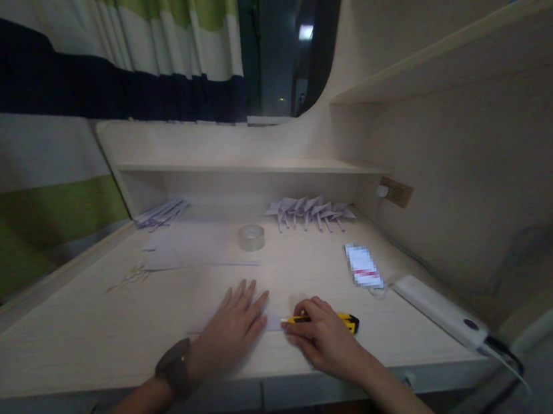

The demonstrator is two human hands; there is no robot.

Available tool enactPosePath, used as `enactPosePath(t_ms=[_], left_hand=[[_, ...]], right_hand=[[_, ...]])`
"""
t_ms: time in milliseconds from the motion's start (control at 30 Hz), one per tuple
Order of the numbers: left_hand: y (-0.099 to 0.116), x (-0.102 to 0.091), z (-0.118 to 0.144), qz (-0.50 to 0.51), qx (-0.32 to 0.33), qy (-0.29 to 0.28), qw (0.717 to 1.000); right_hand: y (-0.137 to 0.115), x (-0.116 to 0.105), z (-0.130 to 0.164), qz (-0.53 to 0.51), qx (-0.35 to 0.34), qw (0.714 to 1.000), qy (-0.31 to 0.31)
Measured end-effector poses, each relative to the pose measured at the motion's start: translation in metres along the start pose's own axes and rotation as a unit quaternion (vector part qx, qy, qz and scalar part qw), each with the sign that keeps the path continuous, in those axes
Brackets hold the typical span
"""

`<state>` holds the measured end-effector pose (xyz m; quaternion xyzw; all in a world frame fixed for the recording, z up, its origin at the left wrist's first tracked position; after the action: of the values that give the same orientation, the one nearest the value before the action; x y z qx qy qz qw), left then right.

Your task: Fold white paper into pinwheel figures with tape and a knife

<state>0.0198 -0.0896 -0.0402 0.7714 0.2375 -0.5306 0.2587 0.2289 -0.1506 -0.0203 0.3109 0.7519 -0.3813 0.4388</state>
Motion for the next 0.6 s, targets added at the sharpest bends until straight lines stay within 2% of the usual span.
enactPosePath(t_ms=[367, 600], left_hand=[[-0.0035, 0.0051, 0.0102, -0.034, -0.032, 0.01, 0.999], [-0.0035, 0.0045, 0.0111, -0.036, -0.027, 0.014, 0.999]], right_hand=[[-0.0028, -0.0025, 0.0, 0.011, -0.002, 1.0, 0.0], [-0.0011, -0.001, -0.0001, -0.017, -0.008, 1.0, 0.008]])
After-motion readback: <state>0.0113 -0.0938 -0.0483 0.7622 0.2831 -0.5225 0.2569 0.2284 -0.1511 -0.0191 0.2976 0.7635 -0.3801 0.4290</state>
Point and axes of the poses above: each hand's wrist, its own z-axis away from the middle knuckle, its own x-axis out of the palm, y = z × x, the point moved 2 cm from there along -z, towards the middle knuckle, and after that the axes turned 4 degrees about x, right-handed, at the moved point
